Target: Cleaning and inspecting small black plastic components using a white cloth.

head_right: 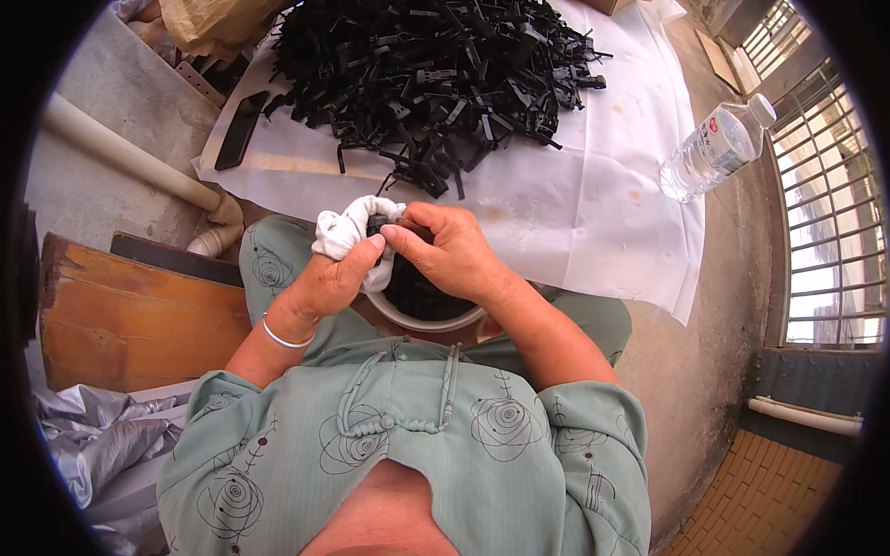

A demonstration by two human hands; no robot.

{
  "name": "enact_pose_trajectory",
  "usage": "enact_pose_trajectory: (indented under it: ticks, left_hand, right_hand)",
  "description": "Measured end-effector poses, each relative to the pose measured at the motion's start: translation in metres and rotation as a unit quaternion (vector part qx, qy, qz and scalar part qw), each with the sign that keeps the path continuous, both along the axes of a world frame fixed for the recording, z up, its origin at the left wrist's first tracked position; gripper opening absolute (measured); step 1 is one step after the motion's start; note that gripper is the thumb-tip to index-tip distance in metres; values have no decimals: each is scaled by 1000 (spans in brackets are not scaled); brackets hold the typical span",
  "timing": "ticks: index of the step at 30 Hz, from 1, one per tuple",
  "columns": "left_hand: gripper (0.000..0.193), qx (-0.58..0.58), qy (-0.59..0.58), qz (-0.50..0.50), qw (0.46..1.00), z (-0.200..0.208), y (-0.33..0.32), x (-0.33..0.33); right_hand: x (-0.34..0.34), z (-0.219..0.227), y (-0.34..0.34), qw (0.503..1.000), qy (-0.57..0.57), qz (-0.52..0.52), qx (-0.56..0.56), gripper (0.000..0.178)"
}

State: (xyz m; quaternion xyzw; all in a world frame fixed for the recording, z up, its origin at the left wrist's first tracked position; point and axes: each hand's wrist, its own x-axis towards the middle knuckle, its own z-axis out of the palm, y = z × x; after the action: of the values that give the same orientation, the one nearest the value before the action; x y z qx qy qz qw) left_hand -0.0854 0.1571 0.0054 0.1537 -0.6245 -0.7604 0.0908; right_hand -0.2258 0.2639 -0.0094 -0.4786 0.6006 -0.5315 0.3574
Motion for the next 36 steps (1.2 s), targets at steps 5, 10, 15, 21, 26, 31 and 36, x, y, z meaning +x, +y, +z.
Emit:
enact_pose_trajectory:
  ticks: [5, 10, 15, 21, 26, 31, 36]
  left_hand:
    - [29, -110, -21, 43, 993, -5, 2, -3]
    - [26, -370, 46, 89, 924, -5, 16, -12]
    - [24, -390, 60, 89, 915, -11, 10, -9]
    - [27, -287, 54, 89, 952, -8, 10, -10]
    - [25, -454, 52, 90, 885, -5, 13, -8]
    - [29, -327, -51, 27, 943, 1, 11, -4]
    - [29, -595, -7, 27, 804, 2, 1, -8]
  right_hand:
    - [1, 5, 4, 993, 91, -3, -74, 25]
    - [4, -1, 2, 995, 97, -9, 5, 24]
    - [16, -16, -2, 989, 118, -46, -72, 24]
    - [7, -9, -1, 998, 22, 5, -54, 27]
    - [18, -19, -4, 992, 81, -44, -91, 28]
    - [-3, 6, 3, 988, 152, 25, -4, 24]
    - [-18, -9, -1, 859, 468, -209, 19, 27]
